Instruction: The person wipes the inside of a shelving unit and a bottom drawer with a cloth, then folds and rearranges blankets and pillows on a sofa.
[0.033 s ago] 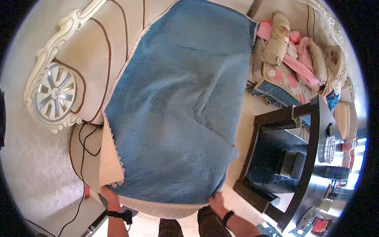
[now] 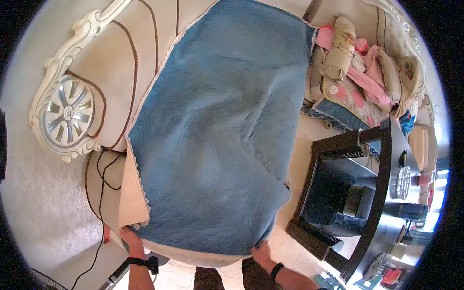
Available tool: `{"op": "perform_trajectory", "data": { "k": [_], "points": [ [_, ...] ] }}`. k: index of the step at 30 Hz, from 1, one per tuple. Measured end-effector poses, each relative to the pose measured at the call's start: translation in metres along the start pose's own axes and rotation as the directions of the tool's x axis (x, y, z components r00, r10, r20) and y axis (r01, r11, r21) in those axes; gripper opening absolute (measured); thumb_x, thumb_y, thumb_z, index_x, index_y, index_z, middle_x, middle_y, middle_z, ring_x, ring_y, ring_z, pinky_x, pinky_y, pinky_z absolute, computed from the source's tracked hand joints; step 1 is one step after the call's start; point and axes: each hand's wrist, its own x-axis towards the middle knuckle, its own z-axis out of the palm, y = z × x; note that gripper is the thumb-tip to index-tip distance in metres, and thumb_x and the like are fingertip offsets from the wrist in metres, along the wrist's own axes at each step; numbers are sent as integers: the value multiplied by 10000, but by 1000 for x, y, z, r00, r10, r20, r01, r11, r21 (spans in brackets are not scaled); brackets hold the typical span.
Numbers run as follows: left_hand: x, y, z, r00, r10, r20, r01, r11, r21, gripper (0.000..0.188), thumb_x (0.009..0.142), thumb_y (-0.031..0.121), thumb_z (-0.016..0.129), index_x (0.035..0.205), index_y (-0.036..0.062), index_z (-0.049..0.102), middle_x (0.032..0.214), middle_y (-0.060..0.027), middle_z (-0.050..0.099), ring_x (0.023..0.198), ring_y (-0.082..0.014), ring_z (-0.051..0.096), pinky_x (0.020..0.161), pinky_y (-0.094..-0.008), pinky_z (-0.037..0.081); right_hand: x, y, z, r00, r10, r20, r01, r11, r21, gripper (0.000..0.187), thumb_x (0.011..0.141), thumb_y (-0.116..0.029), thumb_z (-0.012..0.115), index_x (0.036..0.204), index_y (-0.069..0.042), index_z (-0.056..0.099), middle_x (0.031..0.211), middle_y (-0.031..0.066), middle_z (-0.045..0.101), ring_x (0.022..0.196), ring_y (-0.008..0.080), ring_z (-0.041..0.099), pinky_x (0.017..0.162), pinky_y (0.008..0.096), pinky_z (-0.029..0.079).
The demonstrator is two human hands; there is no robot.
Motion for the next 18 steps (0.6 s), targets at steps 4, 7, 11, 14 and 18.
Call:
{"op": "perform_trajectory", "data": {
  "k": [4, 7, 11, 14, 18],
  "points": [
    [58, -19, -30, 997, -47, -66, 53, 994, 92, 271, 847, 150, 429, 999, -55, 520, 947, -162, 570, 836, -263, 536, 732, -353, 415, -61, -3, 54, 948, 59, 314, -1, 984, -181, 778, 713, -373, 553, 1136, 185, 211, 939, 307, 537, 890, 408, 546, 757, 430, 444],
    [78, -17, -33, 997, 70, -23, -60, 955, 291, 249, 835, 115, 433, 988, -57, 528, 929, -180, 581, 845, -274, 546, 723, -359, 415, -70, -41, 65, 902, 227, 366, -129, 953, -274, 652, 696, -347, 560, 1062, 132, 309, 973, 301, 539, 919, 399, 546, 775, 433, 447],
    [84, -32, -31, 1000, -23, -9, 25, 958, 287, 251, 862, 119, 431, 1008, -66, 517, 933, -166, 589, 829, -302, 542, 727, -367, 418, -59, -43, 72, 854, 146, 500, 64, 923, -379, 689, 740, -358, 530, 1079, 195, 301, 878, 301, 549, 877, 379, 558, 708, 423, 454],
    [90, -73, -34, 996, 79, 31, -80, 997, 19, 218, 865, 82, 423, 1016, -43, 520, 944, -159, 584, 850, -261, 549, 730, -346, 428, -39, 9, 98, 825, -45, 563, 316, 864, -393, 484, 748, -295, 495, 908, 161, 469, 752, 314, 546, 824, 380, 563, 707, 446, 437],
    [84, -93, -36, 1000, -18, -10, 19, 990, 137, 211, 861, 101, 426, 980, -32, 539, 879, -158, 590, 816, -248, 552, 708, -352, 427, -17, 46, 102, 788, -30, 615, 288, 901, -325, 366, 731, -270, 497, 796, 86, 553, 709, 273, 558, 767, 368, 575, 682, 448, 446]
  ]
}}
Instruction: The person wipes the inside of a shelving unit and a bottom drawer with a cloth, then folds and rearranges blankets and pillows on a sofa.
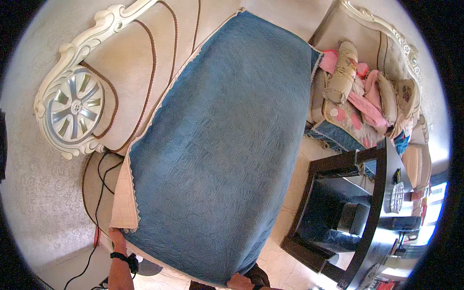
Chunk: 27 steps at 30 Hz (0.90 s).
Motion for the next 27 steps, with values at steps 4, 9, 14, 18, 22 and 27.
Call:
{"op": "perform_trajectory", "data": {
  "k": [4, 9, 14, 18, 22, 27],
  "points": [
    [-6, -14, 11, 996, -57, 70, 54, 998, 42, 220, 857, 113, 423, 961, -26, 557, 862, -157, 601, 803, -246, 559, 684, -356, 428, -2, 15, -12, 995, -74, 60, 77, 996, -44, 299, 716, -265, 510, 741, 19, 598, 687, 219, 579, 718, 341, 593, 642, 438, 468],
    [39, -63, -60, 949, -220, 224, 314, 671, -672, 260, 827, 126, 429, 1003, -26, 545, 961, -112, 569, 868, -203, 516, 775, -319, 407, 18, 13, 31, 895, -406, 185, 434, 888, -151, 282, 710, -263, 507, 706, -3, 613, 703, 211, 583, 713, 347, 591, 647, 440, 466],
    [-8, -36, 3, 995, 92, -41, -74, 941, 331, 187, 756, 134, 497, 848, 5, 596, 792, -201, 597, 784, -371, 570, 673, -405, 448, -39, -58, -43, 919, 136, 371, -4, 942, -335, 370, 739, -298, 441, 744, 47, 577, 838, 266, 569, 830, 416, 544, 740, 465, 420],
    [-15, 22, -1, 983, -56, -173, 118, 921, 372, 153, 710, 67, 493, 839, 10, 553, 736, -174, 588, 735, -341, 572, 654, -384, 444, -48, -68, -45, 942, 91, 324, 75, 882, -464, 378, 753, -317, 418, 743, 7, 612, 819, 215, 599, 800, 378, 571, 721, 454, 439],
    [4, 31, -26, 985, 35, -171, 19, 951, 308, 221, 690, 24, 468, 896, 15, 549, 731, -157, 587, 724, -275, 583, 663, -359, 446, -57, -99, -50, 932, -343, 120, 340, 705, -622, 286, 750, -302, 505, 643, -48, 581, 659, 151, 597, 615, 331, 573, 536, 464, 433],
    [-2, 44, -25, 923, -179, 340, 295, 897, -328, 249, 742, 83, 463, 959, 31, 573, 853, -114, 617, 739, -208, 584, 694, -309, 455, -15, -226, -139, 510, -828, -234, 464, 494, -736, 138, 736, -122, 560, 829, -46, 493, 772, 146, 496, 735, 317, 517, 597, 430, 400]
  ]
}}
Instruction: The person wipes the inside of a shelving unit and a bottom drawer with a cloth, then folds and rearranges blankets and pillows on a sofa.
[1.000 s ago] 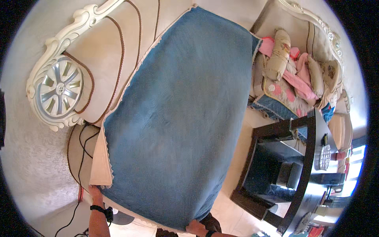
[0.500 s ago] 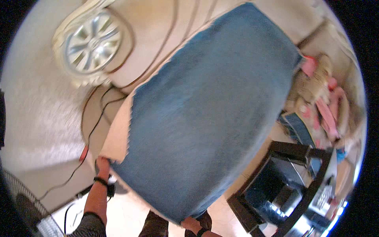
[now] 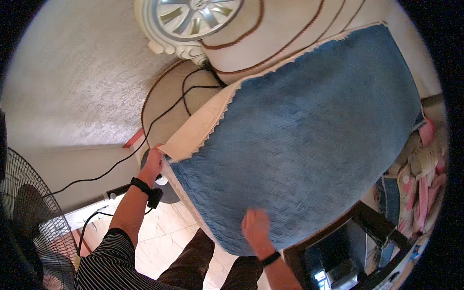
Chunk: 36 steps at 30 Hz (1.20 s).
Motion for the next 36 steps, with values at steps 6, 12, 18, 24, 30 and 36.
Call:
{"op": "perform_trajectory", "data": {
  "k": [6, 12, 18, 24, 30, 36],
  "points": [
    [22, 33, -13, 799, -582, -152, 573, 813, -103, 234, 774, 218, 517, 940, 53, 523, 779, -111, 553, 773, -260, 559, 735, -358, 442, 136, 12, -13, 941, -179, -287, 106, 962, -251, 423, 715, -140, 562, 1123, -60, 486, 1053, 164, 447, 986, 325, 416, 827, 460, 320],
    [93, 69, -4, 710, 679, -184, -279, 512, 812, 247, 745, 122, 522, 957, -3, 534, 871, -197, 543, 878, -363, 512, 763, -413, 417, 147, 16, 12, 942, -146, -301, 35, 937, -348, 439, 718, -238, 532, 1138, -112, 507, 1083, 153, 429, 1017, 331, 372, 853, 478, 275],
    [154, 95, 17, 934, 133, -331, 59, 857, 512, 317, 757, 196, 594, 981, -24, 553, 962, -148, 585, 776, -257, 577, 653, -364, 458, 148, 15, 22, 931, -166, -324, 50, 940, -338, 447, 719, -257, 503, 1141, -112, 514, 1095, 161, 419, 1008, 342, 369, 857, 480, 269],
    [138, 119, 72, 990, 31, 140, -139, 443, 886, 484, 671, 337, 663, 923, -61, 551, 808, -198, 600, 674, -308, 588, 589, -393, 457, 148, 29, 24, 931, -159, -329, 40, 939, -341, 432, 722, -271, 504, 1135, -146, 516, 1090, 151, 409, 1013, 330, 356, 851, 490, 258],
    [140, 98, 72, 974, 225, 27, -129, 453, 882, 339, 708, 252, 585, 872, -43, 556, 804, -213, 599, 783, -329, 589, 679, -397, 475, 148, 24, 26, 924, -173, -340, 63, 948, -311, 430, 722, -269, 507, 1133, -144, 514, 1089, 149, 406, 1008, 325, 358, 842, 483, 263],
    [106, 150, 81, 982, 175, -65, -149, 946, 288, 185, 746, 60, 530, 897, -11, 451, 628, -106, 531, 538, -187, 531, 495, -299, 414, 148, 24, 13, 934, -164, -317, 59, 947, -317, 436, 710, -252, 532, 1132, -142, 509, 1071, 148, 412, 998, 320, 362, 826, 478, 272]
  ]
}}
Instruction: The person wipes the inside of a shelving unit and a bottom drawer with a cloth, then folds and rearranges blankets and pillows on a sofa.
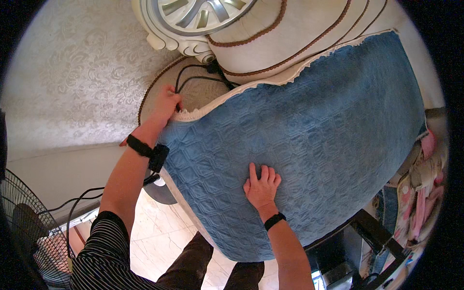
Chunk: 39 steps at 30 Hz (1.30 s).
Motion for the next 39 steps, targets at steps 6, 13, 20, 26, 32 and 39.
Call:
{"op": "perform_trajectory", "data": {
  "k": [6, 13, 20, 26, 32, 39],
  "points": [
    [-8, 56, -36, 957, 279, -80, -281, 960, -19, 142, 781, 51, 515, 895, -3, 451, 656, -81, 527, 568, -145, 510, 507, -263, 391, 33, -44, -32, 975, -212, 71, 194, 959, 206, 463, 702, -151, 588, 1155, -155, 490, 1135, 147, 418, 1080, 287, 384, 875, 520, 263],
    [-59, 107, -47, 722, 540, -434, -562, 823, 89, 141, 830, 56, 509, 951, 13, 451, 715, -33, 489, 636, -83, 457, 568, -215, 381, 123, -95, -21, 989, -135, -56, 145, 952, 269, 508, 740, -225, 598, 1218, -184, 431, 1250, 207, 367, 1177, 321, 328, 885, 590, 243],
    [-94, 104, -42, 614, 519, -594, -638, 770, 14, 149, 855, 39, 463, 956, -3, 362, 664, -44, 471, 595, -76, 419, 550, -192, 360, 191, -109, 26, 976, -215, 41, 197, 946, 257, 499, 770, -267, 571, 1235, -173, 416, 1249, 210, 369, 1190, 336, 311, 901, 628, 209],
    [-103, 80, -33, 643, 469, -605, -612, 790, -38, 148, 862, 48, 459, 963, 5, 360, 676, -47, 476, 607, -76, 429, 535, -191, 368, 240, -96, 43, 975, -93, -200, 112, 990, 87, 486, 734, -294, 584, 1174, -138, 449, 1245, 186, 364, 1172, 343, 308, 882, 579, 268],
    [-93, 59, -35, 673, 473, -568, -590, 807, -28, 140, 876, 72, 449, 966, 19, 357, 688, -44, 473, 593, -65, 413, 486, -162, 322, 260, -86, 60, 999, -9, 32, 1, 967, 256, 565, 789, -422, 497, 1255, -126, 377, 1312, 199, 280, 1235, 348, 226, 938, 593, 171],
    [-73, 32, -18, 651, 488, -581, -617, 786, -31, 128, 883, 73, 433, 953, 21, 340, 695, -43, 450, 646, -85, 409, 580, -209, 346, 240, -23, 33, 982, -142, -121, 187, 756, 627, 358, 752, -175, 546, 1064, -9, 495, 1118, 149, 465, 1082, 309, 417, 879, 468, 323]
  ]
}}
